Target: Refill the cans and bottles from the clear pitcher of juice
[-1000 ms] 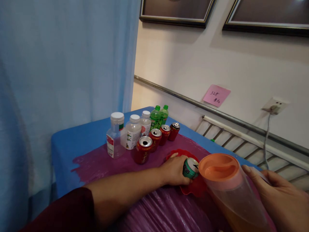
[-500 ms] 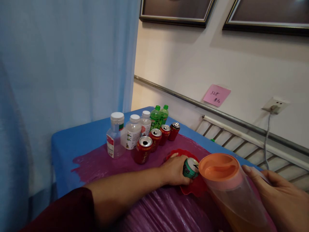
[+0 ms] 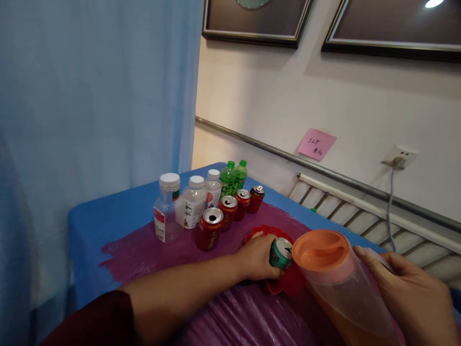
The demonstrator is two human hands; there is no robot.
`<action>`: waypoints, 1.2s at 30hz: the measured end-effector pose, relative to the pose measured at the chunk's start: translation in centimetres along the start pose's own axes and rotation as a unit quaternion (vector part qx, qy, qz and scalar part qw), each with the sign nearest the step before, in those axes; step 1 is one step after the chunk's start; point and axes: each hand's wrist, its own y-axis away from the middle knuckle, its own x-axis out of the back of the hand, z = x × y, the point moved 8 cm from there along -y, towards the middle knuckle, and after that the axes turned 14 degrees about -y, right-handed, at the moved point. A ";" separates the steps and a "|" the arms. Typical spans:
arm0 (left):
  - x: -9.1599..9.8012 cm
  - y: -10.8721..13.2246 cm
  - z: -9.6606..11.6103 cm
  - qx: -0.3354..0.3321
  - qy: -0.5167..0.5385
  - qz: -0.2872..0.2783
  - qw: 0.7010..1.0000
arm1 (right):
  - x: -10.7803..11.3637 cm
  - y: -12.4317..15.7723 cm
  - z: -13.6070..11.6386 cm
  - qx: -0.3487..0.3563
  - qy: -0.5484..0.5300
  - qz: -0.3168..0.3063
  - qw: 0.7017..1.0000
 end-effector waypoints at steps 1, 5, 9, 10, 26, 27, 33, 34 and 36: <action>0.1 0.0 0.0 -0.001 -0.002 0.001 1.000 | -0.2 -0.1 0.3 -0.020 0.003 -0.007 1.000; 0.3 0.1 -0.1 0.000 -0.010 -0.003 1.000 | -0.7 -0.5 1.0 -0.051 0.004 -0.026 0.998; 0.4 0.1 -0.2 0.006 -0.014 0.001 1.000 | -0.9 -0.7 1.4 -0.033 -0.006 -0.026 0.999; 0.4 0.1 -0.3 0.008 -0.015 0.001 1.000 | -1.0 -0.8 1.5 -0.033 -0.013 -0.025 0.999; 0.2 0.2 -0.3 0.018 -0.015 -0.005 1.000 | -1.0 -0.4 1.4 -0.041 -0.005 -0.024 0.999; 0.2 0.1 -0.3 0.016 -0.013 -0.005 1.000 | -1.0 -0.3 1.3 -0.042 -0.004 -0.024 0.999; 0.2 0.1 -0.2 0.008 0.000 0.000 1.000 | -1.0 0.0 0.9 -0.061 -0.008 -0.038 0.997; 0.2 0.1 -0.2 0.007 0.001 0.000 1.000 | -1.0 0.0 0.9 -0.064 -0.010 -0.038 0.997; 0.2 0.1 -0.1 0.002 -0.001 -0.002 1.000 | -0.9 0.0 0.9 -0.057 -0.008 -0.034 0.998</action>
